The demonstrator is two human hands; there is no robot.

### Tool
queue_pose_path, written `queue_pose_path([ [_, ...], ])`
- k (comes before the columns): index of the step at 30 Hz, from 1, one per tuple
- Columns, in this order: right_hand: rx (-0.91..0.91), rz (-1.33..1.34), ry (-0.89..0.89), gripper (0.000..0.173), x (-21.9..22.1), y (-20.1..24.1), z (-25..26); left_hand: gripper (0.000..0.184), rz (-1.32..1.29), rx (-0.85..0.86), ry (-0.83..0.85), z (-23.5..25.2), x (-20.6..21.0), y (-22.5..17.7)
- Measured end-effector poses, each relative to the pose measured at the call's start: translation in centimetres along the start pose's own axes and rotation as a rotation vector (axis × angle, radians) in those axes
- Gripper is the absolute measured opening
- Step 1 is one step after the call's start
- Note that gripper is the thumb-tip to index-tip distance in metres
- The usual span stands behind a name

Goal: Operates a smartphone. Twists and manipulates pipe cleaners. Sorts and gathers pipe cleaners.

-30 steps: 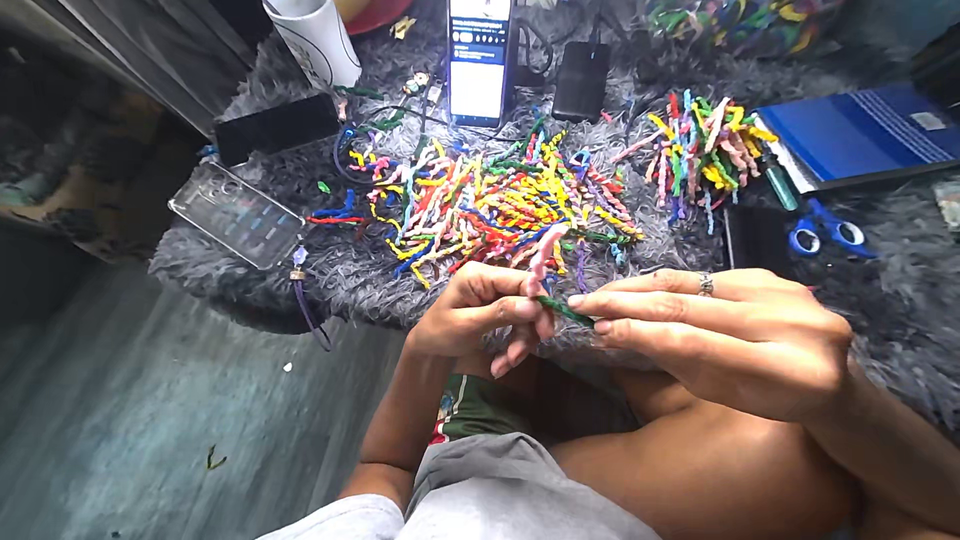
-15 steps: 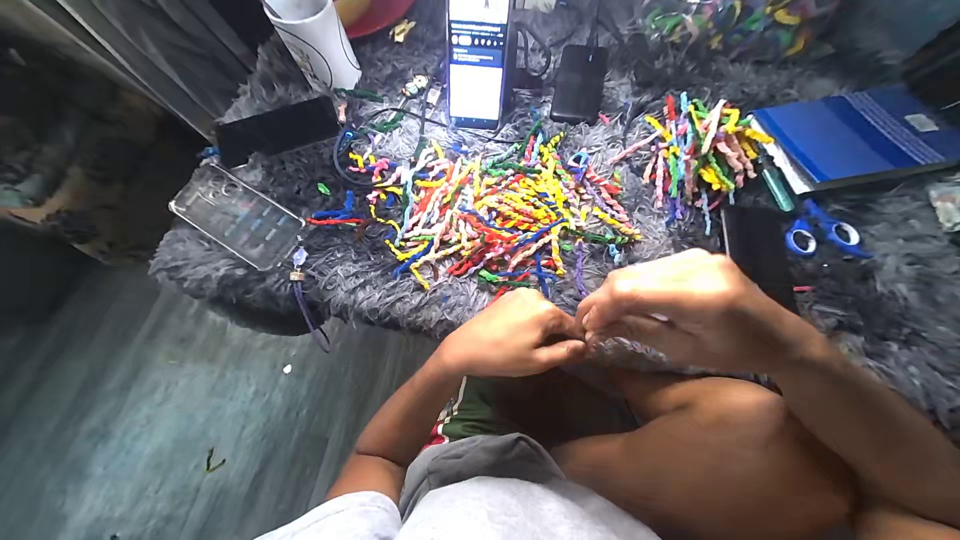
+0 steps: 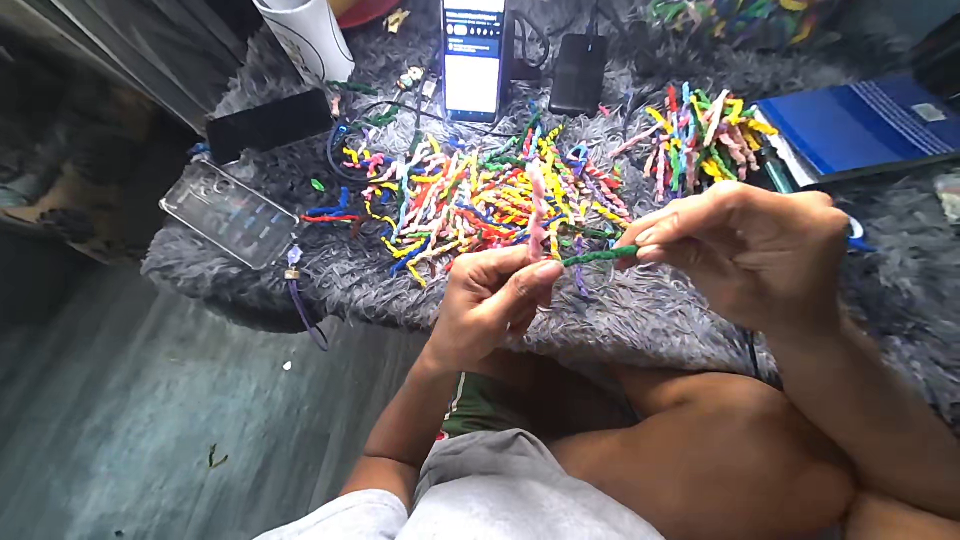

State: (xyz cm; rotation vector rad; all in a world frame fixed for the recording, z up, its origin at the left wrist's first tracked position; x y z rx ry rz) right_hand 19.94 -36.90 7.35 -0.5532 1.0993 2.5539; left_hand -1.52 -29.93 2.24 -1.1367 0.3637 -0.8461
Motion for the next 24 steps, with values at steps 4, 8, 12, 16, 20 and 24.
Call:
queue_pose_path([
  [4,0.010,0.027,-0.030,0.007,-0.3,-0.1,0.1,0.030,-0.222,0.047,-0.003,0.8,0.7,0.9],
  [8,0.084,0.126,-0.143,0.007,-1.2,-1.1,-0.3,0.033,-0.139,0.069,-0.015,1.0,-0.2,1.1],
  [12,0.174,-0.044,-0.176,0.013,-0.8,-2.5,-0.3,0.033,0.116,0.111,-0.060,0.6,-0.7,0.6],
  [16,0.240,-0.161,0.017,0.035,0.6,-2.2,0.3,0.031,0.429,0.203,-0.052,-0.3,0.3,0.7],
  [20,0.199,0.269,0.067,0.032,2.0,0.1,0.7,0.030,0.599,0.304,-0.019,-0.9,1.5,0.7],
  [24,0.261,0.485,0.027,0.017,3.3,1.4,0.8,0.030,0.753,0.344,-0.010,-1.1,1.9,0.5],
])
Point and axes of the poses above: each hand's wrist, its own z-axis towards the middle knuckle, its own x-axis out of the palm, y = z × x, the point moved 2 cm from there along z, towards the middle knuckle, and after that the axes turned 7 degrees about z, right-handed, at the moved point
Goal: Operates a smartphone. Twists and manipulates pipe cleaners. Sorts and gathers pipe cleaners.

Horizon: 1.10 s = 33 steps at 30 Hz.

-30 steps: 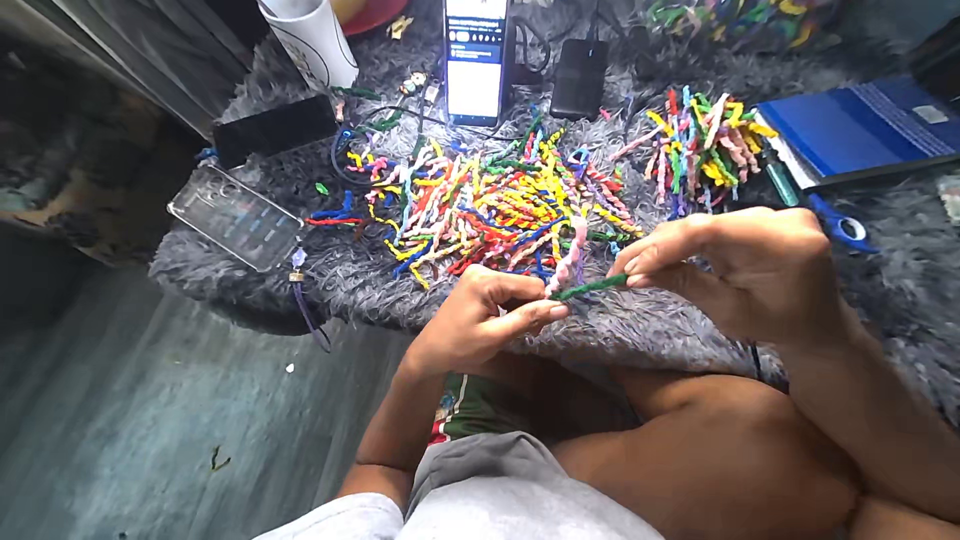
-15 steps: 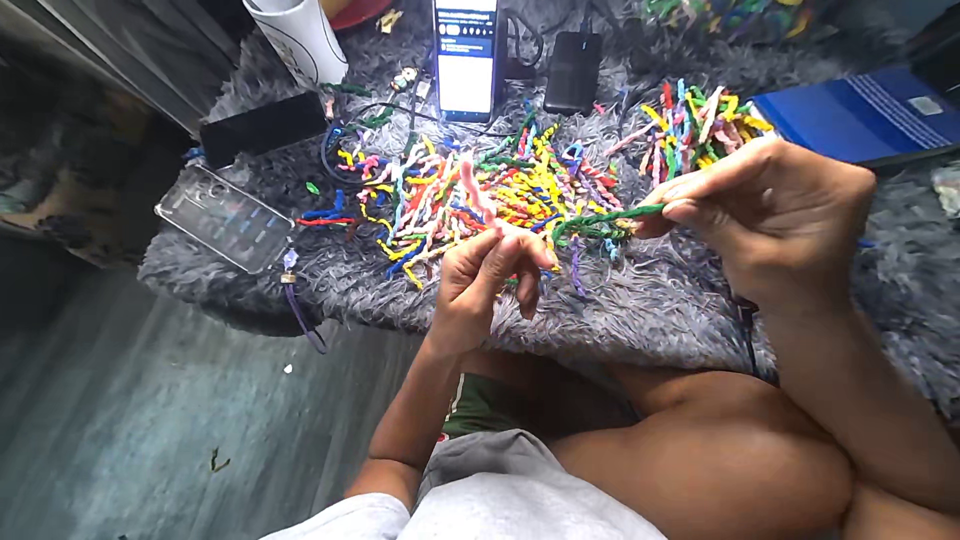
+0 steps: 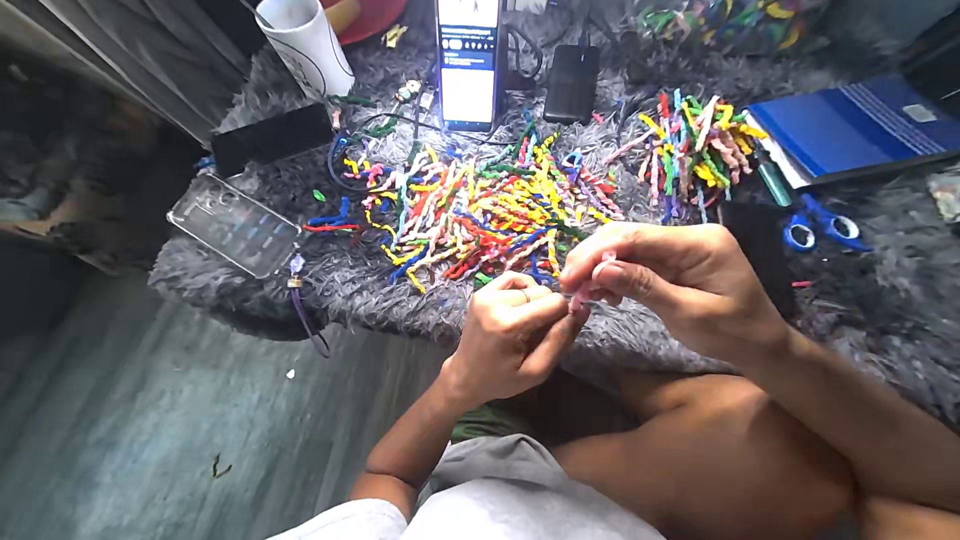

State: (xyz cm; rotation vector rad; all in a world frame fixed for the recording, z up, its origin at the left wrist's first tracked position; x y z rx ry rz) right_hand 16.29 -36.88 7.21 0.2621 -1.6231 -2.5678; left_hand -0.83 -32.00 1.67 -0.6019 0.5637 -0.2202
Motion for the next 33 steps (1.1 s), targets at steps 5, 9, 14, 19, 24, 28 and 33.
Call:
queue_pose_path([
  [5,0.019,0.015,0.017,0.019,0.7,0.6,-0.1,0.022,0.121,0.071,-0.024,0.0,-0.3,-0.3],
  [9,-0.019,0.029,0.068,0.019,0.5,1.9,-0.7,0.029,-0.117,0.154,0.001,-0.2,-0.4,-0.7],
  [14,-0.242,0.124,0.232,0.021,1.3,3.0,-1.8,0.031,-0.985,-0.036,0.387,-0.5,-0.1,-2.0],
  [19,-0.335,0.249,0.367,0.018,2.8,3.4,-1.9,0.035,-1.862,-0.180,0.684,-4.0,4.7,-2.0],
  [24,-0.328,0.175,0.354,0.017,1.9,3.0,-2.0,0.037,-1.439,-0.098,0.468,-2.5,2.9,-2.0],
  [28,-0.321,-0.072,0.183,0.018,0.8,2.7,-1.6,0.027,-0.695,0.019,0.138,-0.8,0.0,-1.5],
  [33,-0.326,-0.270,-0.013,0.011,0.2,3.2,-1.1,0.020,-0.118,0.125,-0.124,-0.5,-0.8,-1.9],
])
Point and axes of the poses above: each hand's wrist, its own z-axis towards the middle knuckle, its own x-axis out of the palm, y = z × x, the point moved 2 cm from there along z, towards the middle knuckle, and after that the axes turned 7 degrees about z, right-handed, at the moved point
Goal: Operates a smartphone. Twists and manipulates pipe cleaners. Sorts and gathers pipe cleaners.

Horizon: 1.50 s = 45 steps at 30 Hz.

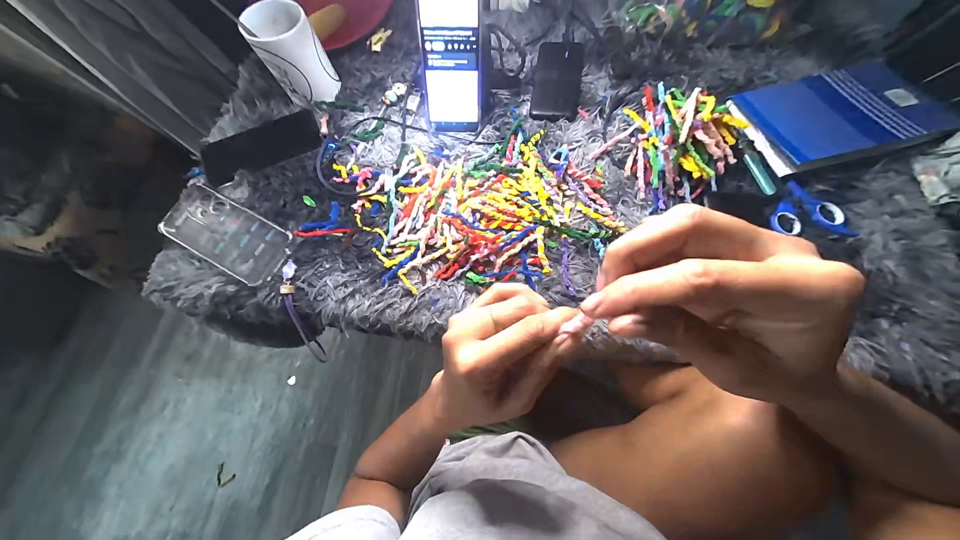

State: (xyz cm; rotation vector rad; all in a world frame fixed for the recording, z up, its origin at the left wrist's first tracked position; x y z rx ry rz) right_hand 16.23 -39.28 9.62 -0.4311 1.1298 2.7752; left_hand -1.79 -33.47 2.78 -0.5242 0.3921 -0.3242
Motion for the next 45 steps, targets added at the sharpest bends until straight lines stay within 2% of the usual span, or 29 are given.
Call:
queue_pose_path([
  [2,-0.015,-0.103,-0.020,0.011,0.1,0.1,-0.1,0.015,0.145,0.014,-0.047,0.1,0.0,-0.1],
  [7,-0.120,-0.330,0.010,0.011,0.1,0.6,-0.6,0.011,0.189,0.044,-0.062,0.4,-0.5,0.0],
  [10,-0.020,-0.325,-0.002,0.012,-0.1,0.6,-0.4,0.010,0.320,0.103,-0.070,0.6,-1.3,-0.2],
  [13,0.214,-0.138,0.095,0.019,-0.3,0.1,-0.3,0.010,0.475,0.202,-0.054,1.2,-2.2,-0.1],
  [16,0.426,0.235,0.237,0.033,-0.4,-1.0,-0.8,0.011,0.585,0.269,0.004,1.6,-3.0,0.1],
  [19,0.626,0.624,0.302,0.047,0.1,-1.9,-0.9,0.013,0.655,0.349,0.063,1.4,-3.5,0.4],
  [21,0.713,0.771,0.327,0.045,0.7,-2.5,-0.8,0.014,0.692,0.415,0.090,1.4,-3.8,0.4],
  [25,0.710,0.871,0.395,0.032,1.8,-2.9,-0.8,0.016,0.734,0.476,0.132,2.0,-4.4,0.3],
  [29,0.615,0.740,0.296,0.031,1.5,-3.1,-0.8,0.019,0.693,0.453,0.298,2.2,-4.3,0.5],
  [31,0.459,0.532,0.308,0.030,1.2,-3.1,-0.8,0.021,0.551,0.370,0.424,2.1,-4.3,0.4],
  [33,0.311,0.330,0.388,0.028,1.0,-3.1,-1.1,0.024,0.293,0.221,0.602,2.2,-4.5,0.4],
  [37,0.072,0.048,0.552,0.026,1.7,-2.0,-1.8,0.024,-0.238,-0.151,0.930,2.2,-4.9,0.8],
  [39,0.003,-0.014,0.592,0.028,2.1,-1.4,-1.9,0.027,-0.475,-0.403,1.053,2.0,-5.0,0.8],
  [42,-0.046,-0.118,0.627,0.028,2.3,-0.7,-1.9,0.029,-0.714,-0.707,1.144,1.5,-5.0,1.0],
  [44,-0.063,-0.188,0.634,0.029,2.4,-0.3,-1.8,0.029,-0.801,-0.762,1.159,1.1,-4.9,1.2],
  [45,-0.061,-0.214,0.631,0.029,2.4,-0.2,-1.8,0.029,-0.779,-0.715,1.149,1.0,-4.9,1.3],
])
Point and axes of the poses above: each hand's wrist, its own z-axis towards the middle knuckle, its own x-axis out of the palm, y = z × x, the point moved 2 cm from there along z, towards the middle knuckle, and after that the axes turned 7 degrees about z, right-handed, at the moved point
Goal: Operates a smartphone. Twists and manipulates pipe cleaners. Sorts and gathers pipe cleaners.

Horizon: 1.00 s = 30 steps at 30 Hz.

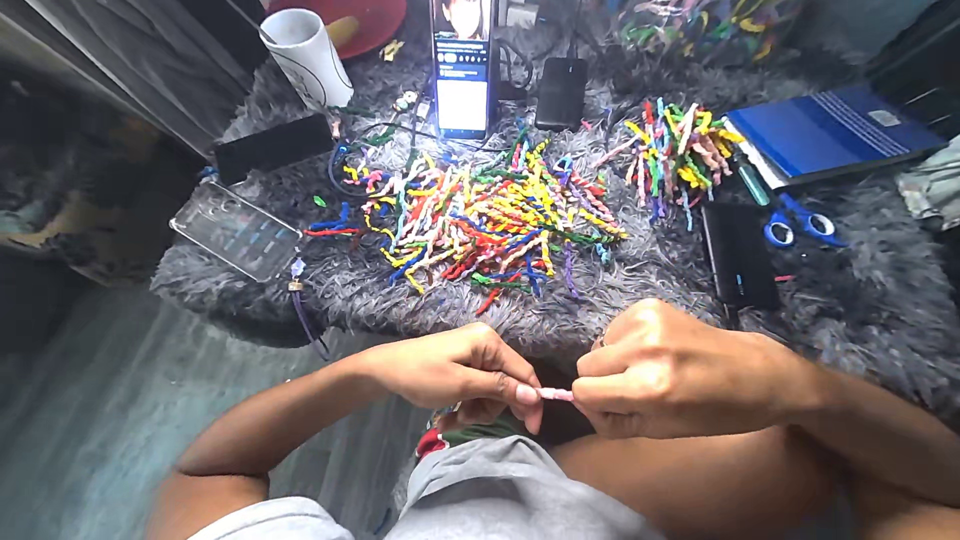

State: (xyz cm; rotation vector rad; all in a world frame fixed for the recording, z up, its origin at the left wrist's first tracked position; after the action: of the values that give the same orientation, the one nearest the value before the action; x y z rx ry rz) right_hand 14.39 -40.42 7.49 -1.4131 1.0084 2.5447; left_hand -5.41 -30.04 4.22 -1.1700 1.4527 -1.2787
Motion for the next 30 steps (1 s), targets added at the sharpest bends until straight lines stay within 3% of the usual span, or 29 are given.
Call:
queue_pose_path([
  [2,0.046,0.011,-0.033,0.028,0.0,-0.2,-0.1,0.027,0.306,0.152,-0.101,-0.3,-0.1,-0.2],
  [4,0.136,0.099,-0.115,0.029,-0.3,-0.8,-0.3,0.023,0.778,0.307,-0.277,-0.8,-0.1,-1.1],
  [7,0.252,0.322,-0.185,0.035,-0.8,-2.2,-0.3,0.022,1.298,0.410,-0.520,-0.9,0.4,-2.2],
  [12,0.272,0.732,-0.121,0.034,-0.6,-2.7,0.1,0.018,1.657,0.490,-0.666,-0.9,1.4,-2.9],
  [15,0.293,0.824,-0.103,0.034,-0.5,-2.7,0.1,0.017,1.749,0.513,-0.683,-0.8,1.0,-3.3],
  [18,0.243,0.706,-0.160,0.034,-0.5,-2.9,0.1,0.015,1.728,0.524,-0.680,-0.8,0.4,-3.5],
  [20,0.160,0.601,-0.195,0.035,-0.7,-2.9,0.0,0.027,1.578,0.546,-0.646,-0.4,0.0,-3.3],
  [25,-0.015,0.412,-0.107,0.029,-0.7,-1.6,-0.3,0.042,0.618,0.523,-0.304,1.5,0.3,-0.9],
  [30,-0.004,0.187,-0.184,0.034,-1.3,-1.2,-0.8,0.037,0.210,0.412,-0.296,1.5,0.2,-0.4],
])
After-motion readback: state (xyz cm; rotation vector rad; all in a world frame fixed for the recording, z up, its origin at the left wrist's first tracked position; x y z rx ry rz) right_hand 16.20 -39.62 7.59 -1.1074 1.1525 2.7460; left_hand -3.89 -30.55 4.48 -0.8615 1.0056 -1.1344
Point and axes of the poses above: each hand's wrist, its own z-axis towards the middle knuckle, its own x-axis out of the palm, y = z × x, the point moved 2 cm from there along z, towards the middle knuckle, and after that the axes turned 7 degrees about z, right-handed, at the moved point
